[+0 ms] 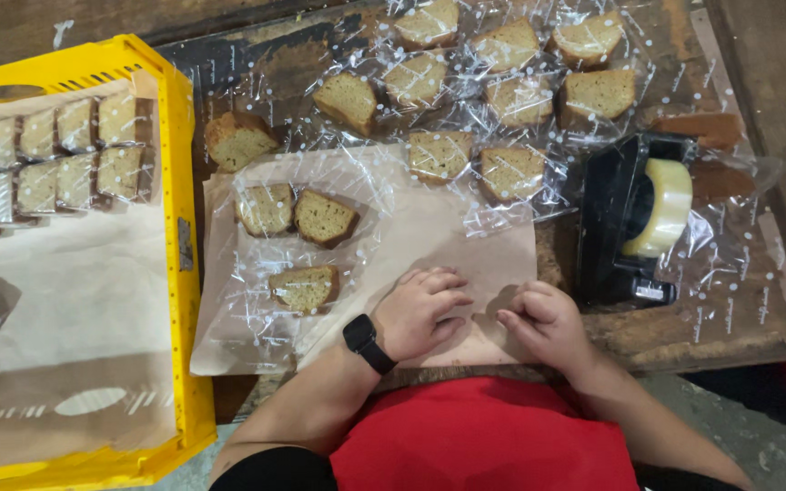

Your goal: The person wraps slices of cake in plastic film, secures the film with pieces of tape from a dispenser, and places the wrapped slices into a yellow crate. They handle the cake slices individually by hand.

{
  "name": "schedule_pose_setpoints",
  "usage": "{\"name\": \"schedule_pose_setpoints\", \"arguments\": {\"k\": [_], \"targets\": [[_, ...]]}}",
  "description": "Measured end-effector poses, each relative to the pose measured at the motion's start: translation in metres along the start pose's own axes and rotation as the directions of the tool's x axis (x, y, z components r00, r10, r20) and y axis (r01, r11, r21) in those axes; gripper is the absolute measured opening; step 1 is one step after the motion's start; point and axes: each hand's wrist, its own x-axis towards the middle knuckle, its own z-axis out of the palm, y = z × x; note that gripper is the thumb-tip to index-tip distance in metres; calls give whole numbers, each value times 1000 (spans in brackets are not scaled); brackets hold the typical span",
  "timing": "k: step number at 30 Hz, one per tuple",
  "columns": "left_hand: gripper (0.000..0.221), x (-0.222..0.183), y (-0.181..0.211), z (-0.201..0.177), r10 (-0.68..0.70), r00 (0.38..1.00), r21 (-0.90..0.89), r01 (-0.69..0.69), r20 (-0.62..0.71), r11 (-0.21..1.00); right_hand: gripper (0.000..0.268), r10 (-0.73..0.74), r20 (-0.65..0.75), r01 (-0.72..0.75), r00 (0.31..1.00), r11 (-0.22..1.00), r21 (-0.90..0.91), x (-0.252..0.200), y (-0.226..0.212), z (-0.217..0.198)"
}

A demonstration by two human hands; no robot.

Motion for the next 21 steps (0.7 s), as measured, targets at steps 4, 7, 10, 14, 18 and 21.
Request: {"name": "schedule_pose_setpoints", "arguments": {"k": [4, 7, 10, 14, 18, 21], "targets": [[30, 0, 0, -1, 4, 1000, 4, -4, 13, 1000, 16, -28, -24, 28, 999, 999, -25, -4, 4, 0], [28, 0, 1, 0, 16, 1000, 16, -15, -9, 1000, 18, -25, -39, 24, 999, 999, -37, -5, 8, 3], [28, -2, 1, 1, 29, 999, 30, -28, -23, 999, 17, -59, -65, 51, 996, 992, -118, -5, 5, 6], [25, -4, 3, 2, 13, 1000, 45, -12, -20, 999, 51, 302, -134, -317, 944, 942, -111, 16, -3, 7], [26, -5, 4, 0, 32, 999, 76, -30, -19, 997, 49, 85, -219, -189, 972, 834, -518, 38, -10, -3], [26, -7, 5, 1, 30, 999, 69, -29, -14, 997, 45, -137, -299, -117, 944, 709, -695, 55, 1, 0]]}}
